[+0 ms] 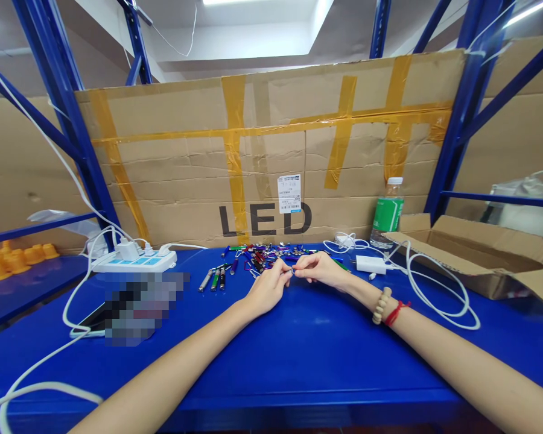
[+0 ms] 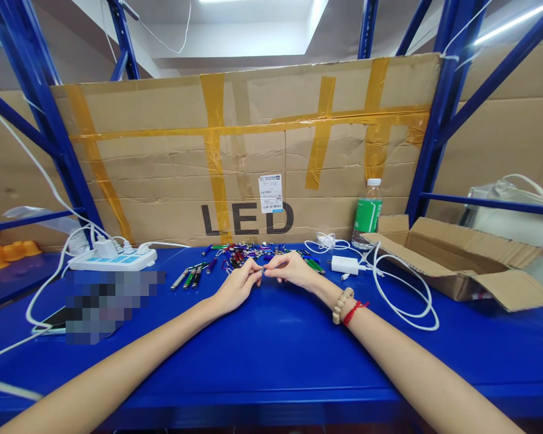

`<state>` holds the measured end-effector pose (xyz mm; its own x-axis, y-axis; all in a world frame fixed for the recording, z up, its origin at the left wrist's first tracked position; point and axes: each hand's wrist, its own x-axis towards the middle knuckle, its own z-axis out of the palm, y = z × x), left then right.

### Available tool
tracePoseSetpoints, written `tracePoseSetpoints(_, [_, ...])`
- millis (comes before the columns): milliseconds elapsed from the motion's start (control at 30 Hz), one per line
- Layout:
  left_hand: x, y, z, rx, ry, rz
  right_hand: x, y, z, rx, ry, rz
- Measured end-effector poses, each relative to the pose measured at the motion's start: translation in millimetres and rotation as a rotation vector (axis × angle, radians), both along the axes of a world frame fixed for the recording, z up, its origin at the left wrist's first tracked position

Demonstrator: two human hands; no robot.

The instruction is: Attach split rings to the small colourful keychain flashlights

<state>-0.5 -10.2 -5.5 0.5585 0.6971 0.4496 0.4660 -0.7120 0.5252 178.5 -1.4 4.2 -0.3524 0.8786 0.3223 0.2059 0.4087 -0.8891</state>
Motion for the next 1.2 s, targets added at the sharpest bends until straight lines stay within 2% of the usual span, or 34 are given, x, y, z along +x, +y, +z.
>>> tracePoseSetpoints(167, [-1.0,-0.2,-1.4,0.042,0.007,-0.015,1.6,1.9,-3.2,0.001,-0.037,0.019])
tracePoseSetpoints(400, [-0.7,-1.2,-1.1,0.089,-0.008,-0.022,0.6,-2.6,0.7,-0.025,-0.093,-0.019])
tracePoseSetpoints(733, [0.8,-2.1,-1.2,0.108,-0.037,0.003,-2.1,-3.7,2.0,-0.058,-0.064,-0.032])
tracePoseSetpoints(1033, [1.0,-4.4,-0.2,0.181,-0.029,0.087,-2.2,-3.7,3.0,-0.082,-0.05,-0.026])
tracePoseSetpoints(1200, [1.5,-4.2,1.0,0.146,-0.067,0.086,-2.3,-2.1,0.4,-0.11,-0.006,-0.008])
